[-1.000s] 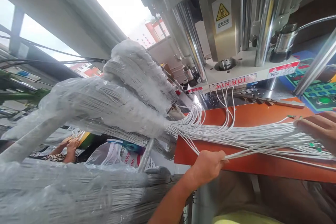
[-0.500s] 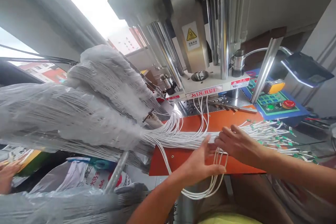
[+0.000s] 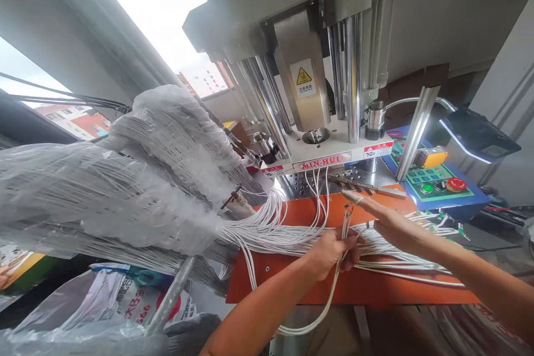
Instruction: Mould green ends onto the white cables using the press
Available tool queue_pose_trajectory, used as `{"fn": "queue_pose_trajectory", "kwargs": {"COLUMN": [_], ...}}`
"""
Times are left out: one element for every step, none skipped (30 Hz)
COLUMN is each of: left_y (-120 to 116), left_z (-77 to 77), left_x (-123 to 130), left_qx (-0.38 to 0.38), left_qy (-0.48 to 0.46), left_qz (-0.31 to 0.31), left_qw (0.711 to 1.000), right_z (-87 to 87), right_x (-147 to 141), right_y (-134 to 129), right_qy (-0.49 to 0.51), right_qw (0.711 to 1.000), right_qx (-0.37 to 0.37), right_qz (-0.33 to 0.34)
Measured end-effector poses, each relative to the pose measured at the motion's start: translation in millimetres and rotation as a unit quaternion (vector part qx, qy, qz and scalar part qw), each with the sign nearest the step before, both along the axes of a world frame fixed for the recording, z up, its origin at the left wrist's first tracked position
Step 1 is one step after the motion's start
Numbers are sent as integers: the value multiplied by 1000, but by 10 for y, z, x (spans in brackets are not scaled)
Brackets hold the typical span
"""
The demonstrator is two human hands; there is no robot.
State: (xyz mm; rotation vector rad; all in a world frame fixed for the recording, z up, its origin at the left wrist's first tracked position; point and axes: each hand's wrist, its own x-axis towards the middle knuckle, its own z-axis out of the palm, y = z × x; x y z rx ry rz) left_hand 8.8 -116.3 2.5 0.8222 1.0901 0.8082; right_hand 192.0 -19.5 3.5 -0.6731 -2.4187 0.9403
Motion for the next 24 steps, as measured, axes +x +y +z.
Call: {"fn": "queue_pose_trajectory", "kwargs": {"left_y": [49,97,143,185,223,255,283,309,334,360,387,416,446,474,498,517,527,528,521,506,486,462,437,412], "left_z": [2,1,-2,-7,-14,-23,-35,-50,-67,-88,-110,-133,-155,-173,-185,-189,-185,-173,-154,-131,-107,-85,-68,-58], "left_x": [6,9,10,8,6,5,3,2,0,-3,-8,-15,-25,-36,-48,-60,-70,-77,-81,-82,-78,-72,-64,-56], "left_qx": [-9,-17,-21,-24,-23,-16,-4,11,25,38,48,56,64,74,86,100,114,129,146,163,178,188,194,200], "left_qy": [-4,-9,-12,-12,-7,1,9,15,19,23,28,37,49,62,76,92,111,130,151,170,188,202,212,221], "left_qz": [5,16,35,55,76,95,110,121,130,141,151,159,166,171,172,170,166,162,159,156,154,155,157,158], "left_qw": [1000,1000,999,998,997,995,994,992,991,989,987,985,983,981,978,976,973,970,965,959,954,949,945,941], "right_z": [-63,-111,-140,-151,-149,-141,-138,-146,-170,-212,-265,-322,-373,-408,-419,-400,-352,-280,-193,-103,-22,37,68,66], "right_x": [-64,-117,-151,-164,-156,-130,-91,-43,9,60,107,144,170,182,179,163,137,104,67,30,-5,-36,-63,-85], "right_y": [-24,-45,-54,-43,-2,72,178,312,463,619,767,898,1002,1075,1116,1127,1112,1077,1027,968,902,832,758,680], "right_qy": [-6,-13,-20,-28,-35,-39,-41,-46,-64,-97,-154,-212,-260,-294,-309,-313,-316,-324,-336,-344,-346,-343,-332,-312], "right_qw": [1000,1000,999,997,995,993,990,987,981,972,956,942,929,919,916,915,916,918,921,926,930,934,939,945], "right_qx": [5,21,45,70,94,113,123,131,139,151,170,183,198,209,217,223,220,200,165,120,75,38,14,0], "right_qz": [9,16,18,13,0,-22,-48,-83,-118,-150,-181,-184,-175,-157,-135,-122,-113,-109,-106,-100,-93,-92,-93,-92]}}
